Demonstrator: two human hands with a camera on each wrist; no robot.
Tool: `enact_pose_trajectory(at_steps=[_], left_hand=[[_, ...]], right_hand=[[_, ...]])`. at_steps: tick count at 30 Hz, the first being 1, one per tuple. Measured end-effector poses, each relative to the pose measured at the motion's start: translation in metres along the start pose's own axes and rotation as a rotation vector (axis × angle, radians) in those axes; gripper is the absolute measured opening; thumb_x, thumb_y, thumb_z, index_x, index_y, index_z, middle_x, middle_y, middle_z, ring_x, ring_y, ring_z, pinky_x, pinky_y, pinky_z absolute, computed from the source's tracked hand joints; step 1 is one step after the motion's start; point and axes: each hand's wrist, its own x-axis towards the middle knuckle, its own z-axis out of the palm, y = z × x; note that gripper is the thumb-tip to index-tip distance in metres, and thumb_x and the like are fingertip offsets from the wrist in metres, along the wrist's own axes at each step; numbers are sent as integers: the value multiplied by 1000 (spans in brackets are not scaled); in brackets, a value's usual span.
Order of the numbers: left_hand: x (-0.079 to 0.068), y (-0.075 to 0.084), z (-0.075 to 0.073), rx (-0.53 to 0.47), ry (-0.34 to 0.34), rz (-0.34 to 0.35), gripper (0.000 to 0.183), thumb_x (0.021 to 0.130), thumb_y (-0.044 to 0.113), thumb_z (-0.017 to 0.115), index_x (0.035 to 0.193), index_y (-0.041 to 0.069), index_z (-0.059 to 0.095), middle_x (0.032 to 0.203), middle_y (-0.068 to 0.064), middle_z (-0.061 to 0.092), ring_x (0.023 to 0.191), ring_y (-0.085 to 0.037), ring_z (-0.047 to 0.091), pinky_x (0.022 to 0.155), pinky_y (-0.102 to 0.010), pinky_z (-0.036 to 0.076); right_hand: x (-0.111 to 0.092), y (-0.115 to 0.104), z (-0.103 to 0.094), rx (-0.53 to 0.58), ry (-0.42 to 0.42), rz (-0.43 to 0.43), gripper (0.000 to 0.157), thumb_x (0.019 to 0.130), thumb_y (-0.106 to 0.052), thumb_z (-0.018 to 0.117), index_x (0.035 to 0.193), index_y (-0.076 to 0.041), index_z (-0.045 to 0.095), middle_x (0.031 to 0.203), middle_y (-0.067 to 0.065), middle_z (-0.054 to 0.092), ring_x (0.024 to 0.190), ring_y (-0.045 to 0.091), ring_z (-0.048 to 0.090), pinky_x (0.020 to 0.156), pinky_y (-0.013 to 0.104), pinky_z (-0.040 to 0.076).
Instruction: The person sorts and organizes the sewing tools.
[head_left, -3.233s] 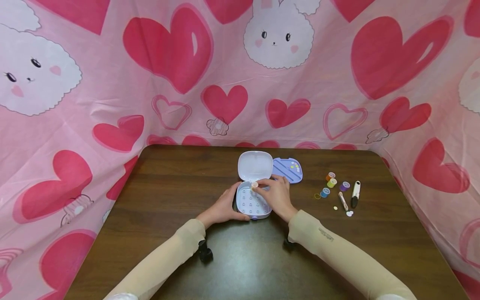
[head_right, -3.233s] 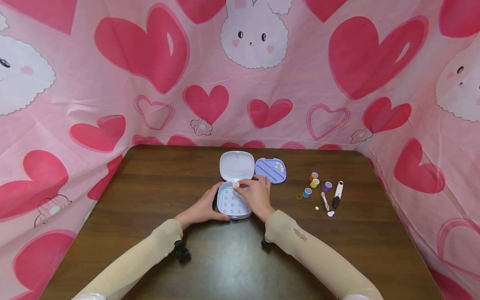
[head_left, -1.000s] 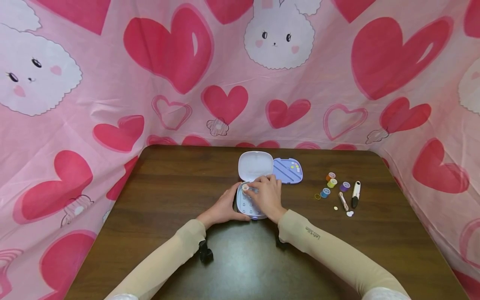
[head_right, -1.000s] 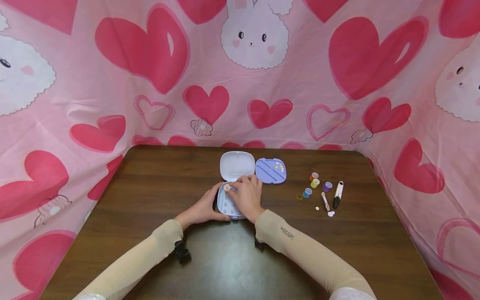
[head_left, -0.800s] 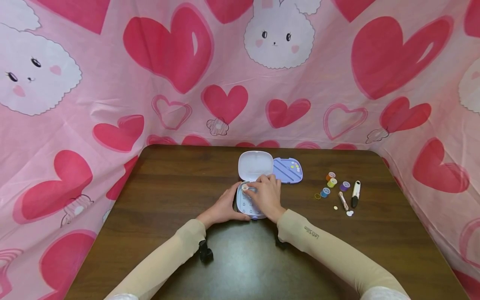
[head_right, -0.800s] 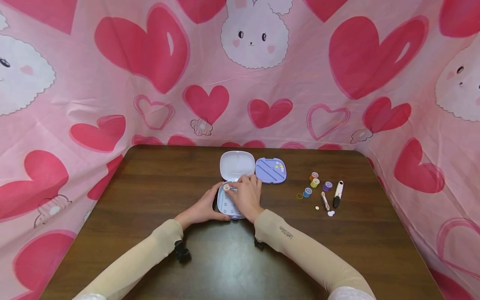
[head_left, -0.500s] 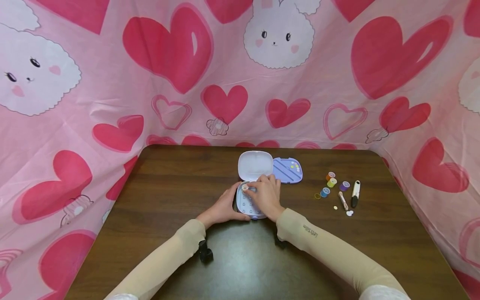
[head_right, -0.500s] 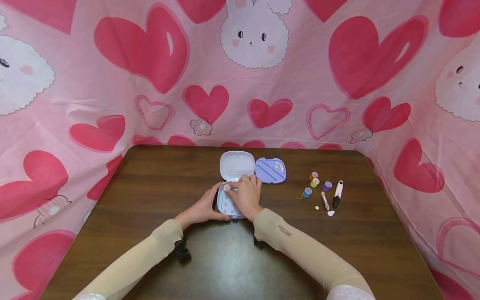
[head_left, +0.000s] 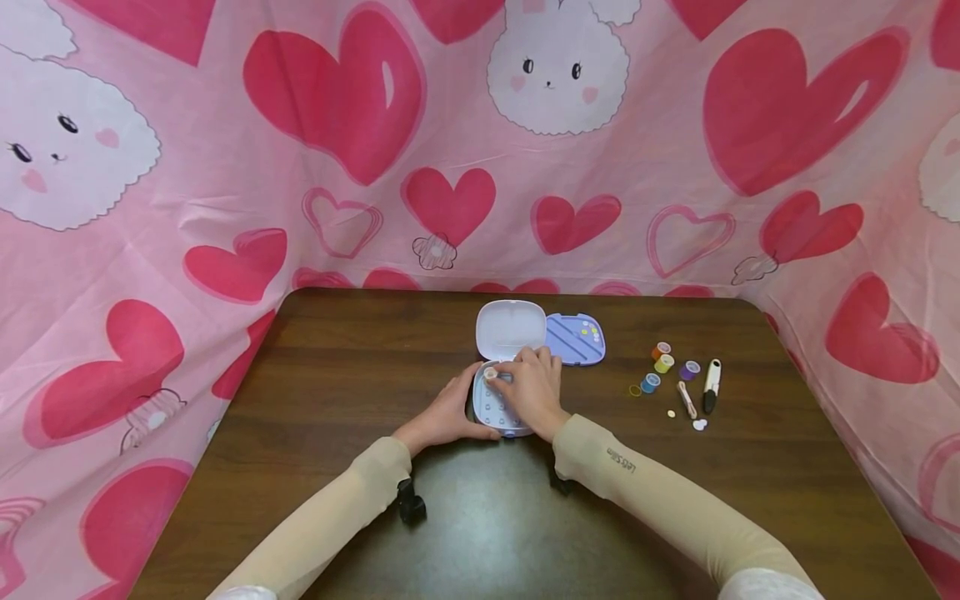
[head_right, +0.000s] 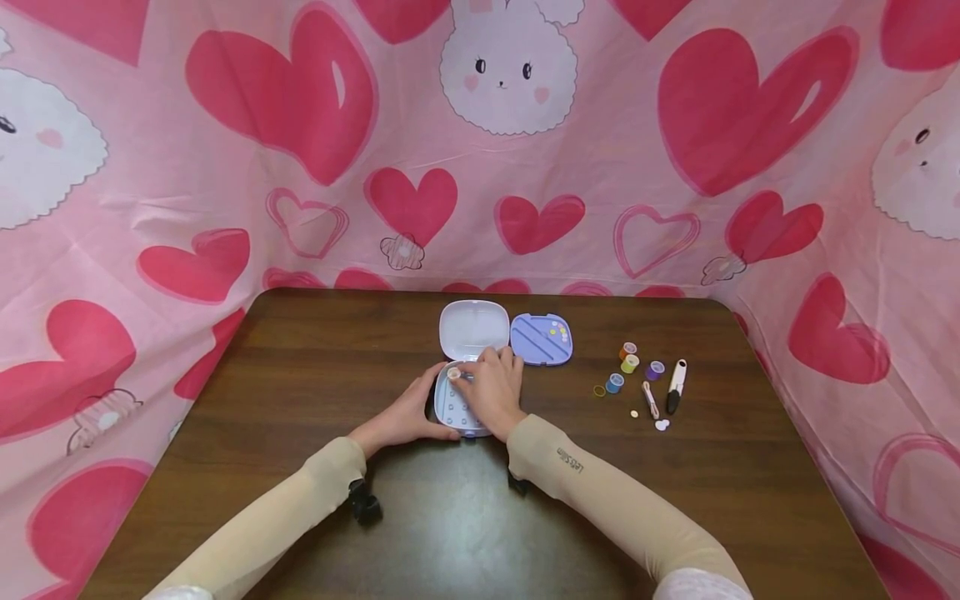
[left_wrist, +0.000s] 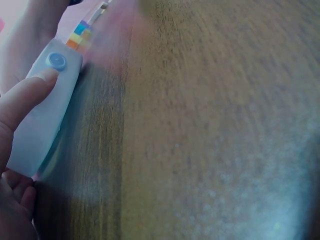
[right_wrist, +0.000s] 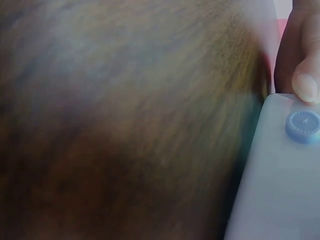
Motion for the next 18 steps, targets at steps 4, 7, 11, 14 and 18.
enact_pose_trajectory(at_steps=[4,7,11,14,18], left_hand=[[0,0,0,-1,1,3,122,74,37,97,165,10,19,161,-14,38,142,-32,40,118,-54,34],[0,0,-1,-7,0,0,123,74,37,96,165,9,19,161,-14,37,142,-33,40,118,-55,34],[0,0,-1,-10,-4,-6,123,74,37,96,165,9,19,162,-14,37,143,-32,39,119,-55,33],[0,0,-1,-12,-7,-6,123,74,37,96,165,9,18,162,-13,37,142,-32,39,119,-55,33],[-1,1,0,-12,-7,-8,123,75,38,96,165,9,18,162,-13,37,141,-32,40,118,-55,34]], right_hand=[[0,0,-1,-1,-2,-17,26,93,-39,80,112,-23,84,88,3,56,94,28,45,82,48,32],[0,0,-2,-5,-4,-25,26,92,-39,80,112,-22,84,87,3,57,93,27,45,82,48,32],[0,0,-3,-15,-12,-28,27,92,-39,80,112,-21,84,87,3,57,91,26,45,81,47,32],[0,0,-4,-18,-21,-23,28,93,-39,80,113,-21,83,87,3,56,91,26,45,81,47,32],[0,-1,-4,-27,-34,-17,29,93,-40,79,114,-21,83,87,3,56,92,26,44,81,46,32]])
